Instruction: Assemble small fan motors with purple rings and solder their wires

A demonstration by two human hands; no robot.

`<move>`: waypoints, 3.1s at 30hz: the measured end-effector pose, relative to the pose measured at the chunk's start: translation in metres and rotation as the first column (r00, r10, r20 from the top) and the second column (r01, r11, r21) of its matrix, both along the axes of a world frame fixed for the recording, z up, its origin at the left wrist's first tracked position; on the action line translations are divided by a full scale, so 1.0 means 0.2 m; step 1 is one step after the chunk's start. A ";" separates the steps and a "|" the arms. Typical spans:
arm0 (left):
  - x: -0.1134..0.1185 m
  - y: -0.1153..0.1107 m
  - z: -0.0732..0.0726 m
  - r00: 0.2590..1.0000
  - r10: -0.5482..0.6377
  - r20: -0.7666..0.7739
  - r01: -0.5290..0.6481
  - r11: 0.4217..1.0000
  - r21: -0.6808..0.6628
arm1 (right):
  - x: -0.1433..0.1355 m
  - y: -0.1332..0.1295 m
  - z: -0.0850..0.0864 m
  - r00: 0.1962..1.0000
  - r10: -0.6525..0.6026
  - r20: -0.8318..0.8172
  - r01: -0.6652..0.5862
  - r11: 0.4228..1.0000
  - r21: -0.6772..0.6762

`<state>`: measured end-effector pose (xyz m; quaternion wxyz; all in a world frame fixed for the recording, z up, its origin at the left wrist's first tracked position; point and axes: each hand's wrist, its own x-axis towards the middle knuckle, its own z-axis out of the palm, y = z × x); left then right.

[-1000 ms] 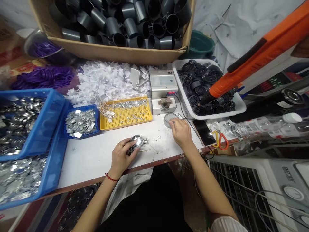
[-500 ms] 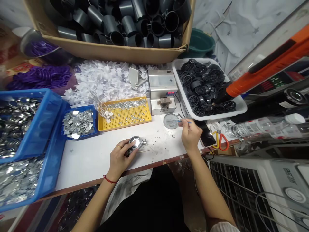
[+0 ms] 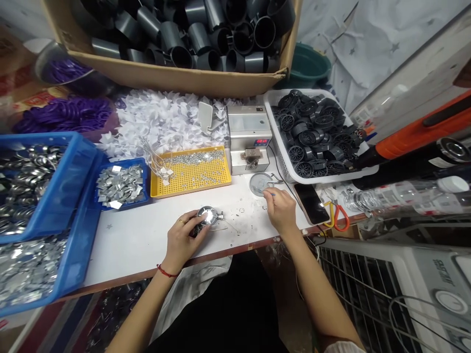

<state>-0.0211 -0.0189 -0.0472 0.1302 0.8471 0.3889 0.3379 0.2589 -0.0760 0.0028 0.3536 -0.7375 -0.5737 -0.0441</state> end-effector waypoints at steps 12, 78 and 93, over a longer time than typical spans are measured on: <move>0.01 -0.01 0.12 0.993 0.071 -0.089 -0.074 0.997 -0.024 | 0.08 0.04 -0.05 0.762 -0.253 -0.596 0.430 0.886 0.173; 0.06 -0.05 0.07 0.994 0.080 -0.069 -0.095 0.961 -0.260 | -0.38 0.10 0.33 0.702 0.708 0.076 -0.708 0.705 -0.033; -0.17 -0.19 0.00 0.970 0.138 0.198 -0.050 0.918 -0.394 | -0.52 -0.15 0.14 0.852 0.309 -0.424 -0.181 0.932 0.315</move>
